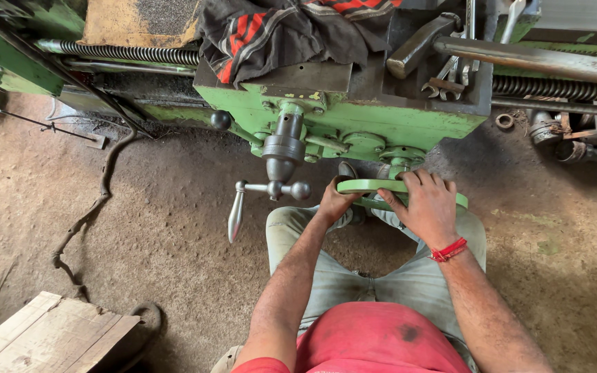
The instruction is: The person sits on the floor and operates a green metal lathe by turning a handwheel with both hands. The person adjusts the handwheel repeatedly to control the machine's movement.
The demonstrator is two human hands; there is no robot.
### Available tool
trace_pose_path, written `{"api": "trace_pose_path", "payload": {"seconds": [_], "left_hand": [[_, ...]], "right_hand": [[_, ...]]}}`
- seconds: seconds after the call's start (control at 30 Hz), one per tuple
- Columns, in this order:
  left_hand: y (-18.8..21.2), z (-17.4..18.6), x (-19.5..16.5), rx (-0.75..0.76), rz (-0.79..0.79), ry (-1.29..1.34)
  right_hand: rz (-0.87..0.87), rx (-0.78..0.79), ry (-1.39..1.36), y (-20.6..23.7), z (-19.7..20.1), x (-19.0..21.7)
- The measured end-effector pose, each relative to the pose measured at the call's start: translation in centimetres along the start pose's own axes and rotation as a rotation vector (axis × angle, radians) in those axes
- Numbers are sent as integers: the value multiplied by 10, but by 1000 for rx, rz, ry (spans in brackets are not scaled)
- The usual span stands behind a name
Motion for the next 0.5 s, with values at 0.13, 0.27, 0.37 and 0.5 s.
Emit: {"api": "trace_pose_path", "payload": {"seconds": [0.13,0.27,0.37,0.5], "left_hand": [[-1,0,2,0,7,14],[-1,-1,2,3,-3,31],[-1,-1,3,2,8,19],[0,-2,3,16,23,46]], "right_hand": [[11,-7,5,-1,1,1],[9,-7,1,-1,3,3],[17,-16,8,-1,4,4],[13,-5,9,-2,4,5]]}}
Point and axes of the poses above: each hand's wrist, its own y-axis away from the middle knuckle, its own z-axis out of the back of the hand, x = y × z, the point moved 9 cm from there along -y, towards the middle knuckle, and after that the axes turned 4 degrees about x, right-handed, at the moved point
